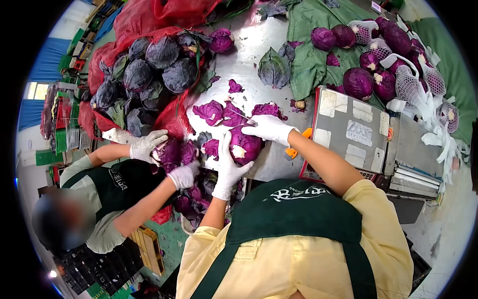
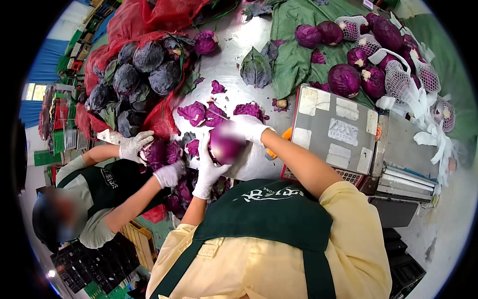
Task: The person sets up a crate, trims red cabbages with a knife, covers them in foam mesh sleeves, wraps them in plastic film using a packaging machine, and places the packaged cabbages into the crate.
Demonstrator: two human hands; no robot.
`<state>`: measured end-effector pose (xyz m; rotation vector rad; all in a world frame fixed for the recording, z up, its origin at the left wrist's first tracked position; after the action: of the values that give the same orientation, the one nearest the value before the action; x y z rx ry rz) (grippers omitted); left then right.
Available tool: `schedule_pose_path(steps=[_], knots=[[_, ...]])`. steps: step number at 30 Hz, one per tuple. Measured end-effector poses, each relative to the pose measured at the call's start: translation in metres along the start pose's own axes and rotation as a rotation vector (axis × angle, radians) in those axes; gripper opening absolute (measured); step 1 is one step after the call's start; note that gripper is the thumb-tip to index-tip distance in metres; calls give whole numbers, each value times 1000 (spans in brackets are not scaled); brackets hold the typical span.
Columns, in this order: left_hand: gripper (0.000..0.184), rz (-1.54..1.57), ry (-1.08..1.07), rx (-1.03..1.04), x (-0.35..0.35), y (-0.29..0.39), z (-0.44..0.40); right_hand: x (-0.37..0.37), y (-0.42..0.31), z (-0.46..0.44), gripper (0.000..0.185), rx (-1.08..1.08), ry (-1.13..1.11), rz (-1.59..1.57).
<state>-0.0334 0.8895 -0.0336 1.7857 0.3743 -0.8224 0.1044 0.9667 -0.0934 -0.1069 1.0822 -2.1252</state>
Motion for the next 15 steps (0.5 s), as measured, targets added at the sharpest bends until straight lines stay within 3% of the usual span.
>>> schedule_pose_path(steps=[3,7,9,11,13,15], knots=[[112,-26,-54,38,-2,2,-2,-1,-2,16,56,37,-131,-65],[109,-96,-145,85,6,16,-5,-3,21,9,44,78,-96,-13],[107,-97,-150,113,6,18,-8,-9,28,5,38,7,-20,75],[107,-65,-157,120,6,14,-8,-36,28,5,36,-48,353,476],[107,-63,-168,125,-1,16,-5,-34,32,10,37,-82,308,233],[109,-91,-201,90,0,2,3,-33,28,18,41,-157,402,31]])
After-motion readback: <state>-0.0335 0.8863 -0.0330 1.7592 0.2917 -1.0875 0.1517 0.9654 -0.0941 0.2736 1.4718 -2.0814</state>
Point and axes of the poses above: each hand's wrist, its own z-axis away from the middle knuckle, its own x-axis out of the palm, y = z × x, the point moved 10 cm from there along -z, towards the middle knuckle, and after that the axes turned 7 degrees about x, right-handed, at the moved point
